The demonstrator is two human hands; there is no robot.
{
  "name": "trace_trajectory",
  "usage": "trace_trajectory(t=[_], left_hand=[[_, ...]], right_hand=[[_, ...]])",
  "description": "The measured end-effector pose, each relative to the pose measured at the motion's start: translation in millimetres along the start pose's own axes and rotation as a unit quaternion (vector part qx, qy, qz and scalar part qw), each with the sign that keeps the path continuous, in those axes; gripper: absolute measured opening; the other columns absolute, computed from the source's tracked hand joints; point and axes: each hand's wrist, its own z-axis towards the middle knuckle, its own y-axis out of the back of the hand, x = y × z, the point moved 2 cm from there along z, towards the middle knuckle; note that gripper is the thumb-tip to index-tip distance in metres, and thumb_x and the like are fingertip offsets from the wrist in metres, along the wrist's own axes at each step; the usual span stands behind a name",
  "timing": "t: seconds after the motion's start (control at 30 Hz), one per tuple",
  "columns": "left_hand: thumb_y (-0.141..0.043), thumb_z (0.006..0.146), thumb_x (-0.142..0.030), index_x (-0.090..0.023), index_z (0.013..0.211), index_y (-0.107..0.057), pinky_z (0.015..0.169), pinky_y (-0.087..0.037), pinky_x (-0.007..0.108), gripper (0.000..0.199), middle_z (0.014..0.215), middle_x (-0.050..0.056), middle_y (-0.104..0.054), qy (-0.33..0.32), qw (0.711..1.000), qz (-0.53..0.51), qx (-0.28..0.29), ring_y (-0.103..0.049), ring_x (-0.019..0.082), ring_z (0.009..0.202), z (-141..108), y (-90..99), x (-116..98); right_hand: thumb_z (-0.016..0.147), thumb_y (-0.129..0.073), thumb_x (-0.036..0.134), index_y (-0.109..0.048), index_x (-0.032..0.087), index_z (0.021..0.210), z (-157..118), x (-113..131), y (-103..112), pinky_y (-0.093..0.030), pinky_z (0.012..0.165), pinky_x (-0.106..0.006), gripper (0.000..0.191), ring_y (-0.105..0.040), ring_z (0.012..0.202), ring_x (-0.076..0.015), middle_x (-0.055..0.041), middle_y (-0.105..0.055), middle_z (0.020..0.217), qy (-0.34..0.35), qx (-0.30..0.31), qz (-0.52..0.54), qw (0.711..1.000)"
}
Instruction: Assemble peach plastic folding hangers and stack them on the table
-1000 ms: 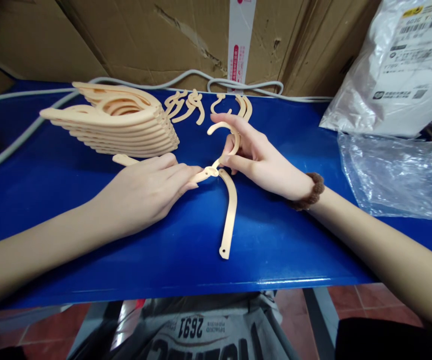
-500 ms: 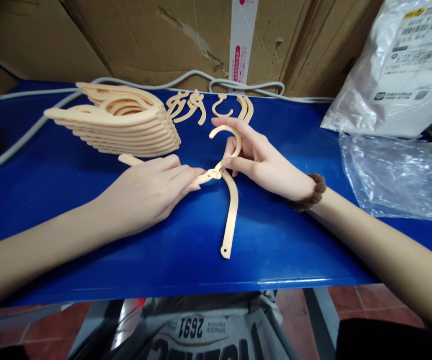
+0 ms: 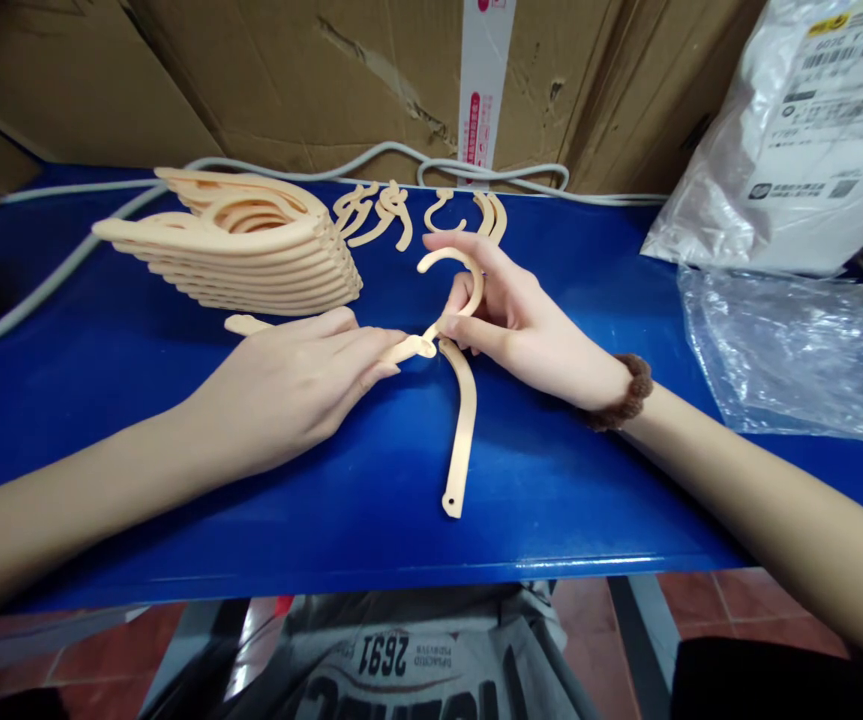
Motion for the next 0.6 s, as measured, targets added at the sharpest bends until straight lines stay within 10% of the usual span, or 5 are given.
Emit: trace_trajectory(t=[0.2, 0.37, 0.6], left_hand=[[-0.043, 0.106, -0.027, -0.020, 0.128, -0.059, 0.072, -0.049, 0.033, 0.029, 0.113, 0.003, -0.072, 0.130, 0.959, -0.229, 0.102, -0.070, 0.023, 0.094, -4, 8.3, 6], [-0.058, 0.096, -0.024, -0.021, 0.117, -0.062, 0.060, -0.048, 0.023, 0.021, 0.089, -0.003, -0.071, 0.205, 0.860, -0.452, 0.121, -0.068, 0.013, 0.072, -1, 7.2, 12], [-0.062, 0.098, -0.029, -0.015, 0.098, -0.062, 0.052, -0.047, 0.013, 0.014, 0.086, -0.001, -0.071, 0.327, 0.698, -0.627, 0.113, -0.068, 0.008, 0.068, 4, -2.4, 11]], right_hand=[[0.091, -0.071, 0.032, -0.044, 0.025, 0.141, -1, 2, -9, -0.057, 0.076, -0.032, 0.057, -0.067, 0.082, -0.0171, 0.0014, -0.065, 0.090, 0.019, 0.008, -0.043, 0.999], [0.085, -0.074, 0.050, -0.033, 0.023, 0.140, -5, 12, -7, -0.050, 0.063, -0.031, 0.073, -0.064, 0.074, -0.0181, -0.0001, -0.068, 0.088, -0.017, -0.016, -0.118, 0.993], [0.083, -0.065, 0.069, -0.063, 0.022, 0.089, -11, 22, 6, -0.031, 0.055, -0.029, 0.047, -0.056, 0.061, -0.0156, -0.0005, -0.066, 0.074, -0.107, 0.058, -0.452, 0.883]])
